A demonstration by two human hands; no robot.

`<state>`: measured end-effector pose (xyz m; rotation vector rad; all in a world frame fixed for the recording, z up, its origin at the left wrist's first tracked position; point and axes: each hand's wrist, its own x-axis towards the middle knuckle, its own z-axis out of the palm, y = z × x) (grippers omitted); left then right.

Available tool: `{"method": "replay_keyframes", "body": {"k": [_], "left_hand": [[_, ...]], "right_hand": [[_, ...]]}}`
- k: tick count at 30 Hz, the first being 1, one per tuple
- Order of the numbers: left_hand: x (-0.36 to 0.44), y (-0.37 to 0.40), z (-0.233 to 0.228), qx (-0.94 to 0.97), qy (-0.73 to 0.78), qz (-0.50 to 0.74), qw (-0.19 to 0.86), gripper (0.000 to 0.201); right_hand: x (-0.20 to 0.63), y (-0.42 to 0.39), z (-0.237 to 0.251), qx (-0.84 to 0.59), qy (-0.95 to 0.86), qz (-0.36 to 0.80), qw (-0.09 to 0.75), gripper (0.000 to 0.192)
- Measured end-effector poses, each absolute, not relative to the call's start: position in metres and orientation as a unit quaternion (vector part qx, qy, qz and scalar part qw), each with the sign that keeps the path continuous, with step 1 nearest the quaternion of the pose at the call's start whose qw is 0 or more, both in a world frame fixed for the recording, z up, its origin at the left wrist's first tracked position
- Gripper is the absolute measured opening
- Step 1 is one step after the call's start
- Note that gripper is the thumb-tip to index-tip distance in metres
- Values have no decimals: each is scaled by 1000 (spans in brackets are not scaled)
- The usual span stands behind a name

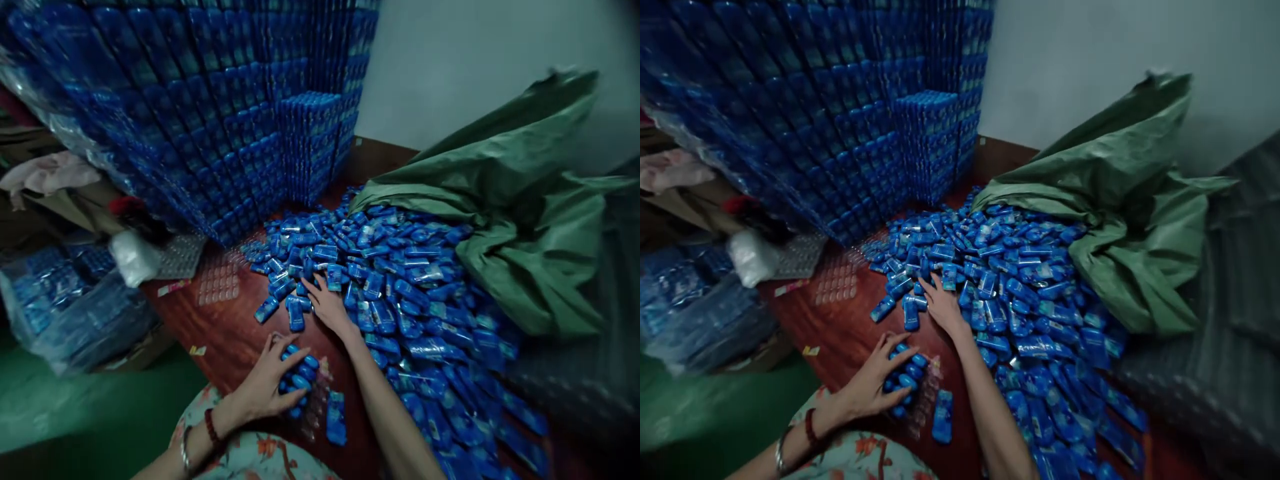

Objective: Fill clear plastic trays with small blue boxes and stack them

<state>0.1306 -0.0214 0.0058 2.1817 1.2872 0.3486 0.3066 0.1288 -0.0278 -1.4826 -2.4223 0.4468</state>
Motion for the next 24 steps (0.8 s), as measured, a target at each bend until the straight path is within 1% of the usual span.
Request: {"method": "replay_keyframes", "body": {"k": [4,7,10,12,15,17,19,21,22,24], "left_hand": [[154,-21,6,799,518,135,274,66],[160,-20,8,784,540,145,269,64],[152,-21,11,771,542,173,285,61],[138,-18,13,746,559,225,284,51],[108,1,11,704,592,312,238,39],[90,22,6,724,579,317,200,37],[78,42,-3,782,536,263,178,41],[73,54,-14,833,494,188,167,46],[72,55,-20,846,482,160,161,48],[69,51,-31,855,478,137,149,46]], "right_hand": [[307,130,-18,-408,-869,261,104,42],[310,120,3,-392,-851,336,96,45],[326,96,29,-398,-823,379,141,43],[343,69,42,-433,-791,389,188,40],[366,11,40,-538,-734,346,227,40],[371,-35,22,-591,-714,308,217,40],[363,-78,-4,-634,-698,272,192,43],[346,-111,-32,-683,-679,205,173,49],[337,-123,-43,-703,-668,170,175,48],[324,-134,-58,-718,-653,129,204,48]]}}
